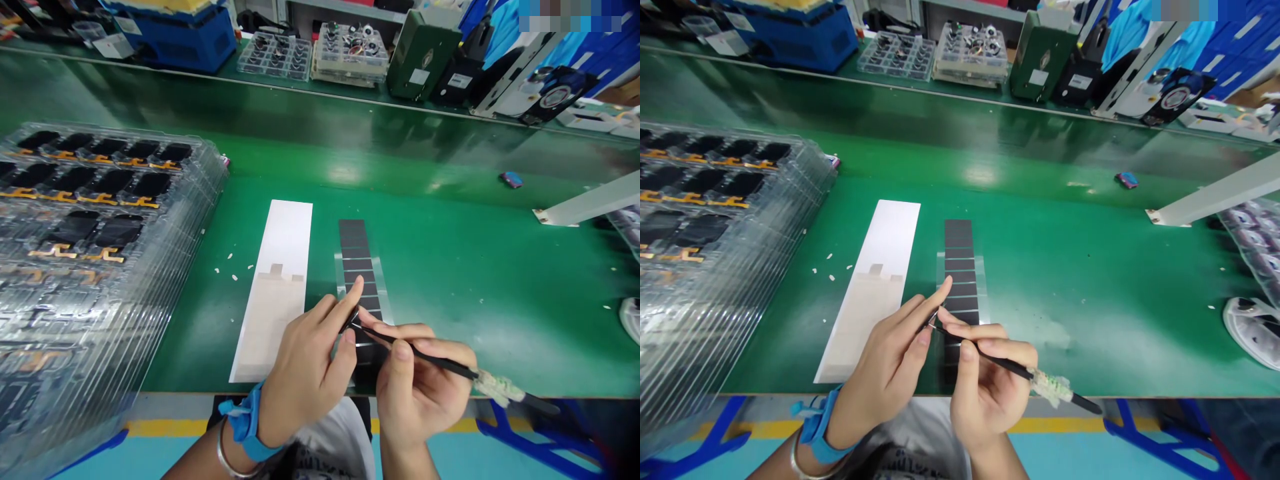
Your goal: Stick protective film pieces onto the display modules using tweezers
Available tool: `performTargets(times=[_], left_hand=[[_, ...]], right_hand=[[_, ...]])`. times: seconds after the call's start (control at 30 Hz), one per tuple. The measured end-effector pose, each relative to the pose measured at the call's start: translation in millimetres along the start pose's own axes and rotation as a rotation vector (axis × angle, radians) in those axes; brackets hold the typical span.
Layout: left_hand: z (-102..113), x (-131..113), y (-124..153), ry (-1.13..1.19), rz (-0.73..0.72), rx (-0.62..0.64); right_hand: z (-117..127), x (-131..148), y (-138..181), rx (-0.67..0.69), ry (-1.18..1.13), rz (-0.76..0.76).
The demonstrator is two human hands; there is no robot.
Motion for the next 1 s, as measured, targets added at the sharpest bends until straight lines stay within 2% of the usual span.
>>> performTargets(times=[1.0], left_hand=[[-0.3, -0.1, -0.3, 0.005, 0.002, 0.005]], right_hand=[[0.7, -0.5, -0.2, -0.01, 0.016, -0.039]])
Point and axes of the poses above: each hand's wrist, its own y-axis away from the middle knuckle, its own z-axis out of the back of the hand, x = y × z, the point moved 1 cm from there along -y, towards the middle knuckle, and after that the axes turned 15 degrees about z, right-handed, at the moved point
